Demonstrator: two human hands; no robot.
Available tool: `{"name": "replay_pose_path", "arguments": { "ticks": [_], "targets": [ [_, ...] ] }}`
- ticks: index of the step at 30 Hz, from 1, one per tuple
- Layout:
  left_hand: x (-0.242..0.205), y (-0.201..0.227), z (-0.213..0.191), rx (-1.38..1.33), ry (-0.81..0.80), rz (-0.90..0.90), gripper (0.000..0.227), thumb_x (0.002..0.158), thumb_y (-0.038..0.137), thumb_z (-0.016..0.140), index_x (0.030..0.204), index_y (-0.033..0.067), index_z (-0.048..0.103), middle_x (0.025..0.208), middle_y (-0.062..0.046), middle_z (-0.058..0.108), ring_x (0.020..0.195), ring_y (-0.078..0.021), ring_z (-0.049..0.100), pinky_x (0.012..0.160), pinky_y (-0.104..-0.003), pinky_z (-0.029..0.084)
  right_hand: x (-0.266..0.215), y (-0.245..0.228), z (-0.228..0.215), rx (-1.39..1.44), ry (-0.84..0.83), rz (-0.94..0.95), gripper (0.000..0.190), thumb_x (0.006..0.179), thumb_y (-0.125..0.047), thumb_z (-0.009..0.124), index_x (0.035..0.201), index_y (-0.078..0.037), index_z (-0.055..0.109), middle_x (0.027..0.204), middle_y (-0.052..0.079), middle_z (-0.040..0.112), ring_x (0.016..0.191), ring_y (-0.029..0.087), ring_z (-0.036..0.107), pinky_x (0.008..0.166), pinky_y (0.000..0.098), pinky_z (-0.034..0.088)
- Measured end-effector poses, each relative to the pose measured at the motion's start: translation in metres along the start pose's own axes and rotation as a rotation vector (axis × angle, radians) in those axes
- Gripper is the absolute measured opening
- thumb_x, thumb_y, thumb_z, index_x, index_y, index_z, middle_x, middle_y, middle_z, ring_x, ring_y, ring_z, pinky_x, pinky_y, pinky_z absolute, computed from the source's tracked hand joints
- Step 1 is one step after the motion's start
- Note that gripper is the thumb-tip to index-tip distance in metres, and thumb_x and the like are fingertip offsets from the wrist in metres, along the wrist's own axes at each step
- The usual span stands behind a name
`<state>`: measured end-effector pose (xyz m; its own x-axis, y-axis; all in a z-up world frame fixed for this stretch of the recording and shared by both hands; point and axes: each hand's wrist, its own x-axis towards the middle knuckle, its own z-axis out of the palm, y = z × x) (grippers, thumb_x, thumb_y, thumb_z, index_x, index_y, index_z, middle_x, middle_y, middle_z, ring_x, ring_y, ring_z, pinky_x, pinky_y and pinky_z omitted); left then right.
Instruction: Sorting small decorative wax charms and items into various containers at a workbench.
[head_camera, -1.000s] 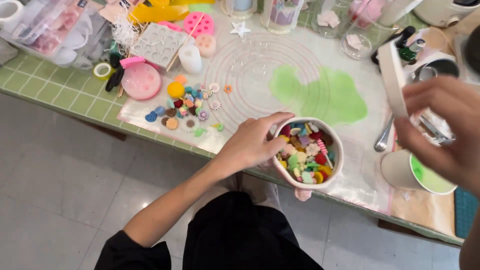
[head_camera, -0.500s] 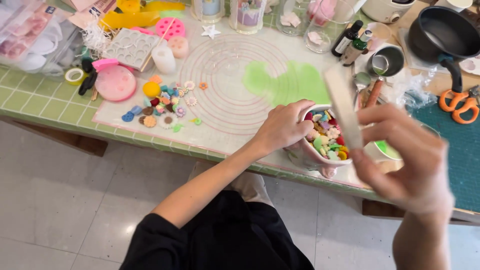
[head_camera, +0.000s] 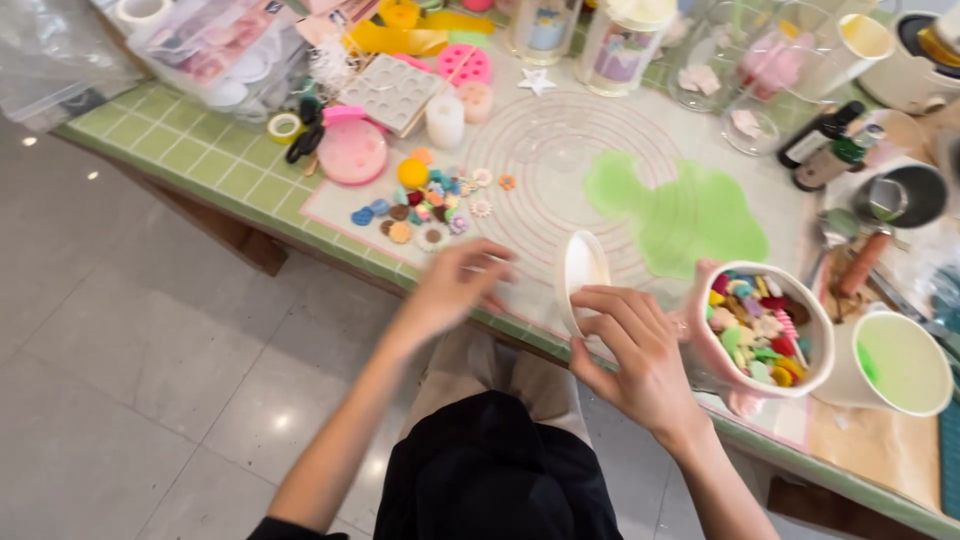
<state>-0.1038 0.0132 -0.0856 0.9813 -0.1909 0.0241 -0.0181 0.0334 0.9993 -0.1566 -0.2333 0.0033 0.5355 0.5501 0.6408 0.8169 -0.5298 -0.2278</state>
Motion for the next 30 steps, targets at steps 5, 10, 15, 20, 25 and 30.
{"name": "replay_pose_path", "arguments": {
  "ticks": [5, 10, 15, 20, 25, 30],
  "targets": [
    [-0.025, -0.003, -0.118, 0.232, 0.521, 0.125, 0.022, 0.097, 0.006, 0.063, 0.118, 0.0012, 0.068, 0.097, -0.011, 0.076, 0.076, -0.0143, 0.075, 0.067, -0.027, 0.061, 0.009, 0.021, 0.040, -0.040, -0.058, -0.035, 0.017, 0.075, -0.004, 0.076, 0.086, -0.005, 0.062, 0.111, 0.007, 0.071, 0.113, 0.030, 0.065, 0.097, 0.0437, 0.049],
    [-0.026, 0.022, -0.134, 0.677, 0.734, 0.134, 0.028, 0.089, 0.000, 0.068, 0.116, 0.0048, 0.072, 0.105, -0.010, 0.078, 0.093, -0.0206, 0.076, 0.080, -0.036, 0.059, 0.007, 0.030, 0.073, -0.085, -0.145, 0.004, 0.018, 0.080, -0.009, 0.078, 0.093, -0.006, 0.065, 0.115, 0.009, 0.069, 0.119, 0.030, 0.062, 0.102, 0.0453, 0.045],
    [-0.007, 0.021, -0.128, 1.137, 0.445, 0.435, 0.045, 0.072, 0.002, 0.076, 0.116, 0.0053, 0.072, 0.112, -0.019, 0.071, 0.103, -0.0369, 0.067, 0.087, -0.050, 0.050, 0.005, 0.029, 0.080, -0.018, -0.095, 0.090, 0.043, 0.079, -0.019, 0.082, 0.116, -0.005, 0.066, 0.132, 0.014, 0.061, 0.129, 0.034, 0.055, 0.109, 0.0485, 0.039],
    [0.001, 0.017, -0.125, 1.059, 0.391, 0.332, 0.045, 0.072, -0.005, 0.070, 0.115, 0.0057, 0.072, 0.112, -0.016, 0.072, 0.105, -0.0360, 0.067, 0.088, -0.047, 0.050, -0.001, 0.037, 0.077, 0.052, -0.075, 0.188, 0.058, 0.077, -0.022, 0.085, 0.127, -0.004, 0.062, 0.139, 0.017, 0.057, 0.132, 0.037, 0.051, 0.110, 0.0474, 0.039],
    [0.001, 0.020, -0.124, 0.971, 0.438, 0.307, 0.036, 0.081, -0.007, 0.068, 0.115, 0.0046, 0.071, 0.111, -0.015, 0.071, 0.100, -0.0344, 0.068, 0.087, -0.043, 0.054, -0.002, 0.041, 0.078, 0.108, -0.078, 0.224, 0.073, 0.075, -0.022, 0.087, 0.138, -0.002, 0.054, 0.143, 0.019, 0.055, 0.133, 0.037, 0.051, 0.112, 0.0474, 0.039],
    [0.005, 0.024, -0.105, 0.732, 0.385, 0.284, 0.030, 0.081, 0.001, 0.075, 0.109, 0.0030, 0.066, 0.106, -0.013, 0.069, 0.090, -0.0297, 0.071, 0.081, -0.041, 0.057, -0.007, 0.048, 0.082, 0.145, -0.037, 0.268, 0.087, 0.075, -0.024, 0.089, 0.146, -0.001, 0.045, 0.148, 0.023, 0.051, 0.139, 0.039, 0.048, 0.115, 0.0475, 0.037]
  ]
}}
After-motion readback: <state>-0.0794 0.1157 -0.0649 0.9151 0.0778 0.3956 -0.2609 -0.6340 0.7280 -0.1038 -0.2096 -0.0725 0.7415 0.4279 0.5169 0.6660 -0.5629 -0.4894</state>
